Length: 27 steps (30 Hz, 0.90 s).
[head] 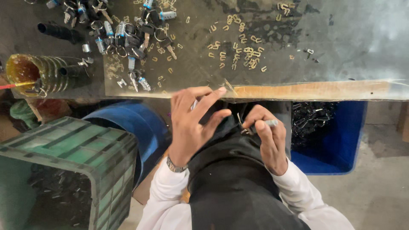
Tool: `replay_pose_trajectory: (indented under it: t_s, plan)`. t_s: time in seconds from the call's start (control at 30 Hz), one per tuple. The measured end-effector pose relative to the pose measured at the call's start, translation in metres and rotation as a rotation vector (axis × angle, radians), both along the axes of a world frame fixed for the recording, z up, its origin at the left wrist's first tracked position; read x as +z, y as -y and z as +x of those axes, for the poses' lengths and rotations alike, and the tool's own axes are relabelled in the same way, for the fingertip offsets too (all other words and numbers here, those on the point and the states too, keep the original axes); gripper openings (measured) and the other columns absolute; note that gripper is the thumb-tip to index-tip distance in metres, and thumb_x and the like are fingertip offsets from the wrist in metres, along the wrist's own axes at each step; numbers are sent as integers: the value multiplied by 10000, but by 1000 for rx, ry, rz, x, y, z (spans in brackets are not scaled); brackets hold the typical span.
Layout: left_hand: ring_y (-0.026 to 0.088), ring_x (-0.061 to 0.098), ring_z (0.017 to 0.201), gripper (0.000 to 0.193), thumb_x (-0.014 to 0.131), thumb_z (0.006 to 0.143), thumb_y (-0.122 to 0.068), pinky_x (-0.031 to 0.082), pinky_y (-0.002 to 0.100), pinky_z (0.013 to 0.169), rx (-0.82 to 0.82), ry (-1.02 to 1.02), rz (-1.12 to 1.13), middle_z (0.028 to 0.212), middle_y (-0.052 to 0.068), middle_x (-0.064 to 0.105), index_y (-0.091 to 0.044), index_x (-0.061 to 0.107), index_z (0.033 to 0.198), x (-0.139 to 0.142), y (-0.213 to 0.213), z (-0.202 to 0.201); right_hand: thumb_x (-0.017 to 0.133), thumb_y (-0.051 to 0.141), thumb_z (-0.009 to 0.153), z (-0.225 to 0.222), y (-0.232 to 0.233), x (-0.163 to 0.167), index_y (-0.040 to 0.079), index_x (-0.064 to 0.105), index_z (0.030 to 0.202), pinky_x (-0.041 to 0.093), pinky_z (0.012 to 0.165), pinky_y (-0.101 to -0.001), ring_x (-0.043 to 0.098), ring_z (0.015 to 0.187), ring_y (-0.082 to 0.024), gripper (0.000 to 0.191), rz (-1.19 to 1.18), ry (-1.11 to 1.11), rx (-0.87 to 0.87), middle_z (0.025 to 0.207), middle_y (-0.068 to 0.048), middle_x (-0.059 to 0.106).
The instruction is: The person sits at a workbench assembling padlock cylinder components, picking small pin and spring parts and pressing them into a lock cylinder housing by hand, then placing finished cylinders aside and arranging black cylinder housings on the table.
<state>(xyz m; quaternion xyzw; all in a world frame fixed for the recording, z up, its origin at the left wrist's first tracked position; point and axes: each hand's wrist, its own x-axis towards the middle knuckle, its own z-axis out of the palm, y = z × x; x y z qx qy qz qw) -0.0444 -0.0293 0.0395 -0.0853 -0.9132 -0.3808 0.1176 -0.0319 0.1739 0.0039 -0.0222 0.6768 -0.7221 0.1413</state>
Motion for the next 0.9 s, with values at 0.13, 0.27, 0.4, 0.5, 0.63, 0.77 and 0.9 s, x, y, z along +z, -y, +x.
replay_pose_trajectory:
  t_s: [0.13, 0.27, 0.4, 0.5, 0.63, 0.77, 0.9]
  plan:
    - [217, 611, 986, 413, 844, 847, -157, 420, 412, 912, -70, -81, -263, 1065, -1, 648, -151, 734, 1245, -20, 11, -9, 456, 342, 1126, 7, -18, 1, 6, 638, 944, 453, 882, -287, 560, 986, -144, 423, 149, -229, 81, 1084, -84, 563]
    - [200, 604, 871, 282, 819, 862, -41, 411, 377, 839, -62, -158, 29, 969, -11, 649, -163, 738, 1102, -25, 2, 7, 536, 222, 1082, 8, -26, -7, -50, 659, 1004, 423, 754, -341, 541, 824, -186, 308, 23, 153, 134, 946, -144, 583]
    - [115, 615, 773, 208, 725, 903, 67, 503, 248, 705, 13, 182, 562, 970, 45, 678, -68, 725, 1062, -29, -19, 20, 456, 174, 1081, 10, -18, -13, 13, 612, 1208, 451, 815, -241, 522, 885, -88, 258, -578, 398, 58, 993, -12, 551]
    - [123, 643, 838, 196, 700, 939, 88, 522, 251, 752, 35, 225, 630, 996, 61, 697, -29, 709, 1095, -33, -27, 19, 493, 113, 1055, 6, -15, -13, -6, 597, 1223, 516, 841, -285, 596, 881, -127, 231, -366, 558, 115, 964, -30, 614]
    - [130, 688, 916, 190, 704, 975, 67, 551, 250, 799, 28, 230, 650, 1059, 81, 730, -21, 717, 1142, -33, -25, 14, 598, 120, 1015, 2, -17, -16, -30, 624, 1314, 536, 872, -305, 652, 909, -163, 335, -254, 436, 96, 979, -86, 692]
    - [76, 706, 797, 152, 716, 974, 25, 572, 220, 721, 50, 476, 767, 1050, 78, 787, -13, 727, 1121, -32, -21, 13, 620, 113, 1021, 7, -24, -27, -50, 642, 1301, 510, 927, -303, 643, 962, -167, 324, -140, 370, 69, 1012, -101, 687]
    - [64, 693, 841, 123, 691, 1003, 16, 575, 221, 751, -38, 458, 868, 1093, 64, 755, 4, 699, 1125, -35, -24, 12, 563, 122, 1152, 15, -23, -36, -66, 632, 1199, 502, 923, -315, 561, 953, -135, 206, -454, 366, -76, 991, -65, 611]
